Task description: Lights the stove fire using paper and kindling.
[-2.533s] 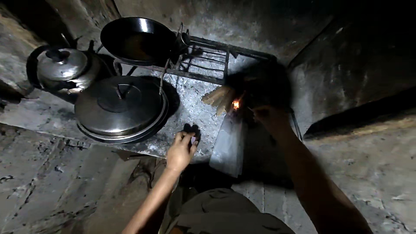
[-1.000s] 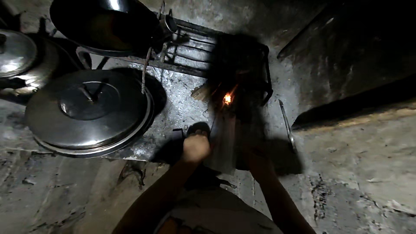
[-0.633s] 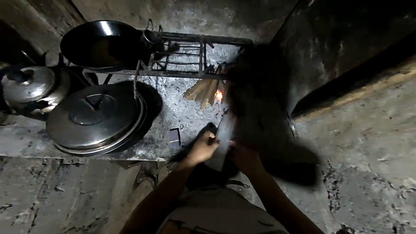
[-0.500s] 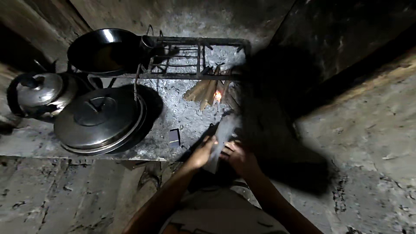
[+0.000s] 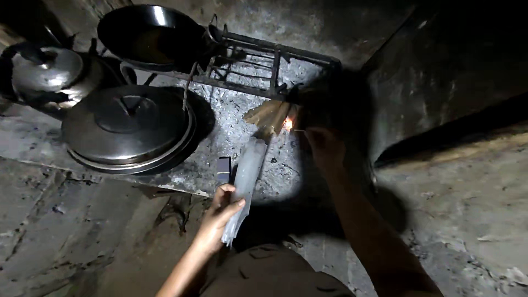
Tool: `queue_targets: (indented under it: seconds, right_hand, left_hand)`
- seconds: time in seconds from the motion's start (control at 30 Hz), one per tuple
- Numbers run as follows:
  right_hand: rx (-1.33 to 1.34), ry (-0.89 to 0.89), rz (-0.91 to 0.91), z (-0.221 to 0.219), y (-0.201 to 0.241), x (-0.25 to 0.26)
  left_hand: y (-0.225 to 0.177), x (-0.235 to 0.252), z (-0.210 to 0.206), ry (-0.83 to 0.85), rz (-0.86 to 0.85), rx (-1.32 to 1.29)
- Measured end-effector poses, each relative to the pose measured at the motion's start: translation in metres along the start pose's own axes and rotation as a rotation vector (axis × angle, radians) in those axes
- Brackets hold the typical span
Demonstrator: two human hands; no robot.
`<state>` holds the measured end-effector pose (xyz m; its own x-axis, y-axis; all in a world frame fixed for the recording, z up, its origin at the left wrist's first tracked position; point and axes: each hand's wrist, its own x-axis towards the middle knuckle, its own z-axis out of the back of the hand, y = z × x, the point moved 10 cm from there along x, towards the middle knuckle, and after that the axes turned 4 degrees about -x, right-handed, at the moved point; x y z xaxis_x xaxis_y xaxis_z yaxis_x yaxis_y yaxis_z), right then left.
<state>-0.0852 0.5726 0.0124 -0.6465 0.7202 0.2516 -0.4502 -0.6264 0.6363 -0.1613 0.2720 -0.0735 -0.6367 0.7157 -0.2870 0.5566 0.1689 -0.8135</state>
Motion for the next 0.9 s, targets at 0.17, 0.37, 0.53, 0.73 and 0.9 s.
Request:
queue_targets:
  seconds: [0.17, 0.37, 0.53, 0.73, 0.9]
  right_hand:
    - [-0.343, 0.112, -0.021, -0.046, -0.001, 0.050]
    - [-0.662, 0.222, -0.120, -0.078, -0.021, 0.070]
    - [-0.664, 0.230, -0.217, -0.086, -0.025, 0.073]
    - [-0.765, 0.289, -0.335, -0.095, -0.031, 0.078]
    - [-0.834, 0.326, -0.372, -0.100, -0.037, 0.076]
  left_hand:
    - [-0.006, -0.003, 0.018, 0.122, -0.056, -0.215]
    - [-0.003, -0.003, 0.030, 0.330, -0.084, -0.400]
    - [0.000, 0.004, 0.030, 0.482, -0.190, -0.390]
    - [0.002, 0.013, 0.034, 0.403, -0.147, -0.376]
    - [0.012, 0.014, 0.049, 0.334, -0.051, -0.347]
